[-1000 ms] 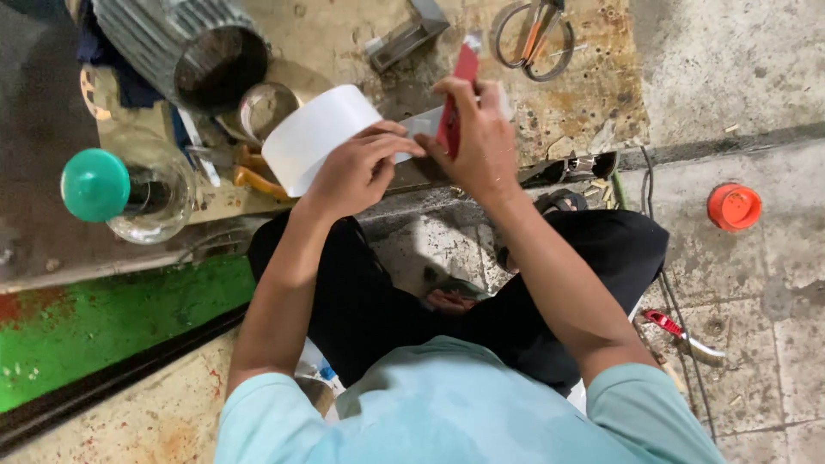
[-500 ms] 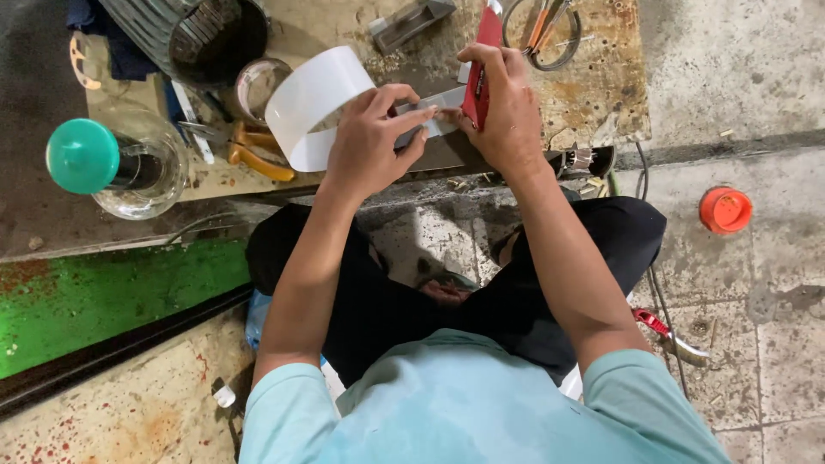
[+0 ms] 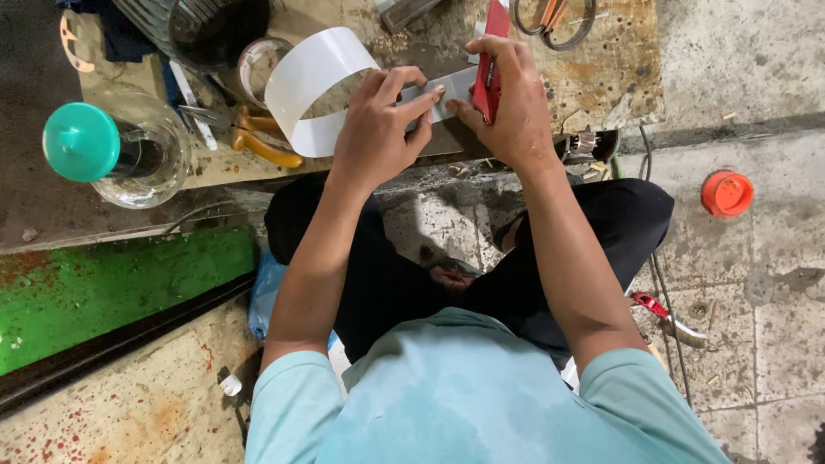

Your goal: Cutting a white plastic insulation strip and fitting it into a motor stator component on a repair bench.

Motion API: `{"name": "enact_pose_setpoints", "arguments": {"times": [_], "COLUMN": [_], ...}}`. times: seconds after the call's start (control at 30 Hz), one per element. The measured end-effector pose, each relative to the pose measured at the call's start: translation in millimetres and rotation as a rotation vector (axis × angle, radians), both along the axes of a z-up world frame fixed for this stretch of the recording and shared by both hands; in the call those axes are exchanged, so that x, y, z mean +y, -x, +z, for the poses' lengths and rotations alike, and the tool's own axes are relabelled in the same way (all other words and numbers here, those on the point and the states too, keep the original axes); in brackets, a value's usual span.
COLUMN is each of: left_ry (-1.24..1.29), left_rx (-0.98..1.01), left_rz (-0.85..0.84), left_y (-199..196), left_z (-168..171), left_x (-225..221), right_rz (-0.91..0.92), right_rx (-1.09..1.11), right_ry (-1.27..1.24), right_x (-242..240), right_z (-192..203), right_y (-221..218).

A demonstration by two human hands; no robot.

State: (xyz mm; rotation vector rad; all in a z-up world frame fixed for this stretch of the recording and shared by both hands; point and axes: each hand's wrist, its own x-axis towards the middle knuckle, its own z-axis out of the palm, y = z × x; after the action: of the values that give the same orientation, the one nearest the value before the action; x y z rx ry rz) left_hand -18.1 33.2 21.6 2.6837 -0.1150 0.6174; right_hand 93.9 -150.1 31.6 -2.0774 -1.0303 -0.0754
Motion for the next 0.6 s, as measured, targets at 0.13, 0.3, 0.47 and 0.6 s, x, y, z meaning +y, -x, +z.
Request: {"name": "enact_pose_setpoints", "arguments": {"times": [0.13, 0.3, 0.47, 0.6], "left_ry": [-0.026, -0.145, -0.094, -0.081], "left_rx": [-0.026, -0.03, -0.094, -0.069], "left_rz": [-0.003, -0.008, -0.024, -0.019], "left_y": [-3, -1, -1, -1], "left_z": [0, -11, -4, 0], "left_x": [-1, 3, 1, -1], "right_rz": [-0.018, -0.012, -0.018, -0.024], "right_rx": [0.016, -0.004, 0.005, -0.021], "right_ry": [0.013, 0.029, 0.012, 0.02], "right_x": [-1, 1, 2, 1], "right_z": [7, 3, 3, 0], "right_y": [1, 1, 1, 0]}}
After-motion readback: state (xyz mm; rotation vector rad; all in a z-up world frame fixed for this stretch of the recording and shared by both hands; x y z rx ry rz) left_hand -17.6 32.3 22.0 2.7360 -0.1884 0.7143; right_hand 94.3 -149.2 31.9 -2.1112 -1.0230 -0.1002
